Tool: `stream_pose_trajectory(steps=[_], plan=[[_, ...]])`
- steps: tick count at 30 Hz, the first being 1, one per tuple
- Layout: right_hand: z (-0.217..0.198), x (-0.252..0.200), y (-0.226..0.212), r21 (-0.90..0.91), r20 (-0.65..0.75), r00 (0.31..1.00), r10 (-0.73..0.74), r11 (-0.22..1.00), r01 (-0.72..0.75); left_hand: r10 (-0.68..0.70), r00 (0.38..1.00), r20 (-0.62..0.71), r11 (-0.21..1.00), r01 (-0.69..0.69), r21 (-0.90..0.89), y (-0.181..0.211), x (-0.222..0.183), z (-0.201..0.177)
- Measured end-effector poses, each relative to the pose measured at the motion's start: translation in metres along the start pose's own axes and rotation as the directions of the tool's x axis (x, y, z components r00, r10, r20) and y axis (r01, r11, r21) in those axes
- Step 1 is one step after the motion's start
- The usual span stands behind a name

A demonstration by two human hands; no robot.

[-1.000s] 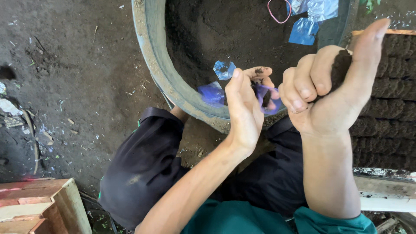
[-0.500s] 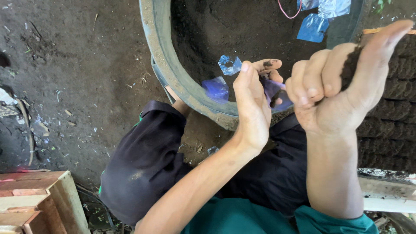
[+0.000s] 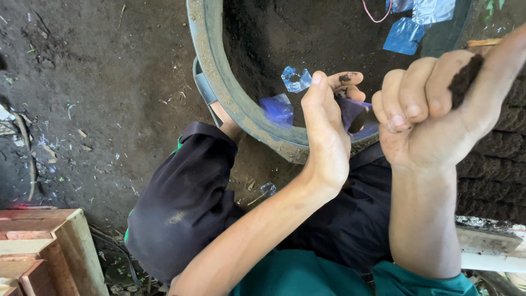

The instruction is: The person fills small plastic packets with soil from a bucket and places them into a wooden seedling tray.

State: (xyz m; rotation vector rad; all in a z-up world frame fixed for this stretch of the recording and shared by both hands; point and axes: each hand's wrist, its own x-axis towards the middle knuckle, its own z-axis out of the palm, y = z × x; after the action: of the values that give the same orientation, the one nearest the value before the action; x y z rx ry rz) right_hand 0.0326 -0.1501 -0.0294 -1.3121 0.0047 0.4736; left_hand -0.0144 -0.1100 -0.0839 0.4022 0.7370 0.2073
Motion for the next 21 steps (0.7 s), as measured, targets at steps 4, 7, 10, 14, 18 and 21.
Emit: stream_pose_trajectory(steps=[4,7,10,14,18,21], plan=[[0.001,0.001,0.002,0.028,-0.003,1.000,0.023,0.999,-0.023,0.037,0.999,-0.012,0.999,-0.038,-0.024,0.000,0.001,0.001],[0.001,0.000,0.002,0.027,-0.047,0.999,0.028,0.999,-0.026,-0.010,1.000,-0.017,1.000,0.010,-0.024,0.002,0.000,0.001],[-0.003,-0.001,0.003,0.002,0.036,0.999,-0.011,1.000,0.011,-0.056,0.998,-0.033,0.998,0.056,-0.006,0.004,0.000,0.002],[-0.006,-0.001,0.006,-0.007,0.056,0.998,-0.043,0.999,0.043,-0.010,0.999,-0.042,1.000,0.010,0.009,0.004,0.000,0.002],[-0.006,-0.003,0.006,-0.059,0.042,0.997,-0.067,0.996,0.070,-0.051,0.998,-0.046,0.999,0.051,0.003,0.006,0.001,0.002],[0.000,-0.002,0.004,-0.086,0.073,0.995,-0.071,0.993,0.077,-0.009,0.999,-0.043,1.000,0.009,-0.001,0.005,0.001,0.002]])
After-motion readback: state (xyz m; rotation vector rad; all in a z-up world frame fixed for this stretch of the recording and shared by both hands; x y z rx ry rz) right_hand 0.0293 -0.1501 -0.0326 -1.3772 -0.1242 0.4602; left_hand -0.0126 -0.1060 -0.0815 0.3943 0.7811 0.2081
